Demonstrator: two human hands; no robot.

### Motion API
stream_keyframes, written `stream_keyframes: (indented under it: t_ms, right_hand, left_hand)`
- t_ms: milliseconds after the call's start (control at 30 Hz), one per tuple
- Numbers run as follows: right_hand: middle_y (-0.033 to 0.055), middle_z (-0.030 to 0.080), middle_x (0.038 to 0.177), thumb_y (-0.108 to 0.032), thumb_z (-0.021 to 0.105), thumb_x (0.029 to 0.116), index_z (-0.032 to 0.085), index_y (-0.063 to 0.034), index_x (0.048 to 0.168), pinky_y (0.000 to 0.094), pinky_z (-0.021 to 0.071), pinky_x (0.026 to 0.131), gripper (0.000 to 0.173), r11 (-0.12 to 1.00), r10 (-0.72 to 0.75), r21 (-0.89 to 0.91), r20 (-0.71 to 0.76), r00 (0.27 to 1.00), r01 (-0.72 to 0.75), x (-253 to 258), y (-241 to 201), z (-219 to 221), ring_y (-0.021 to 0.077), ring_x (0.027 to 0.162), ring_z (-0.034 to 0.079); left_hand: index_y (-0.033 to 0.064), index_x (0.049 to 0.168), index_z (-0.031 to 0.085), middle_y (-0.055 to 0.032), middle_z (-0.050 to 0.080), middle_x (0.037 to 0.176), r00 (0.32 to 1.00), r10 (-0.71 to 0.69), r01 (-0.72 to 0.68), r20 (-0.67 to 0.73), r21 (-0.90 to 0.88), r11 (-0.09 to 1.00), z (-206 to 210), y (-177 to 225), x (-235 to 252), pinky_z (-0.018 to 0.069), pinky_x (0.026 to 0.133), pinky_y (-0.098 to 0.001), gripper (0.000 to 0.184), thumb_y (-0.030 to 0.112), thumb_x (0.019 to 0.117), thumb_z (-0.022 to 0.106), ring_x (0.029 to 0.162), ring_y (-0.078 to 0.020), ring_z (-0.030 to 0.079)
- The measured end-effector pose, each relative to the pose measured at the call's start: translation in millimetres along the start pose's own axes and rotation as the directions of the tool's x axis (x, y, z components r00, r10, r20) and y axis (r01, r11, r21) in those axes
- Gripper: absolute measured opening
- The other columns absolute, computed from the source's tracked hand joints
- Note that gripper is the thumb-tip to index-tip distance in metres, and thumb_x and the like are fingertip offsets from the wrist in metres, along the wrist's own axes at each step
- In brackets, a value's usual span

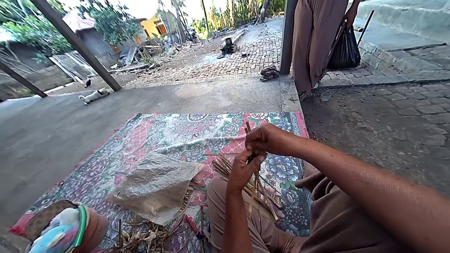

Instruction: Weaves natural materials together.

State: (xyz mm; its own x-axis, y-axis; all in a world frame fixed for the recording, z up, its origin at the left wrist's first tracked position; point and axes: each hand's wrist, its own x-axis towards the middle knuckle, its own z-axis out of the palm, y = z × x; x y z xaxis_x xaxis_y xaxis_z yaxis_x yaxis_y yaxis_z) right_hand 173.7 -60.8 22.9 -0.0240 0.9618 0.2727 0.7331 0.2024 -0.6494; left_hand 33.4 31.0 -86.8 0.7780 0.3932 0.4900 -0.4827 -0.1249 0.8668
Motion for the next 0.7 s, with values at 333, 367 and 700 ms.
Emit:
stream_keyframes:
  t_ms: [333, 367, 700]
  right_hand:
    - [0.0046, 0.068, 0.076, -0.018, 0.063, 0.0997, 0.074, -0.0122, 0.086, 0.0471, 0.0501, 0.067, 0.018, 0.902, 0.1, -0.421, -0.005, 0.995, -0.093, -3, -17, 6, 0.022, 0.075, 0.066]
    - [0.0053, 0.067, 0.076, -0.017, 0.063, 0.1, 0.074, -0.0115, 0.087, 0.0475, 0.0503, 0.067, 0.018, 0.906, 0.112, -0.41, -0.017, 0.994, -0.109, -4, -17, 7, 0.0227, 0.075, 0.066]
    - [0.013, 0.068, 0.106, -0.007, 0.068, 0.0928, 0.072, -0.0131, 0.121, 0.051, 0.0575, 0.076, 0.029, 0.932, -0.173, -0.325, -0.016, 0.985, 0.158, -1, -17, 23, 0.0282, 0.089, 0.068]
  left_hand:
    - [0.0056, 0.079, 0.066, 0.008, 0.06, 0.066, 0.998, 0.055, -0.057, 0.017, 0.273, 0.96, 1, -5, 0, 0.0467, 0.059, -0.0173, 0.028, 0.01, 0.1033, 0.053, 0.059, 0.0019, 0.054]
    - [0.0063, 0.077, 0.066, 0.0083, 0.059, 0.065, 0.997, 0.073, -0.073, 0.012, 0.326, 0.942, 2, -6, 0, 0.0467, 0.063, -0.0192, 0.029, 0.012, 0.1029, 0.054, 0.06, 0.0012, 0.053]
    - [0.0079, 0.113, 0.062, -0.0025, 0.071, 0.084, 0.777, -0.197, -0.178, -0.598, -0.509, 0.842, 14, 8, 16, 0.0602, 0.07, -0.0267, 0.037, 0.024, 0.1125, 0.029, 0.075, -0.0097, 0.07]
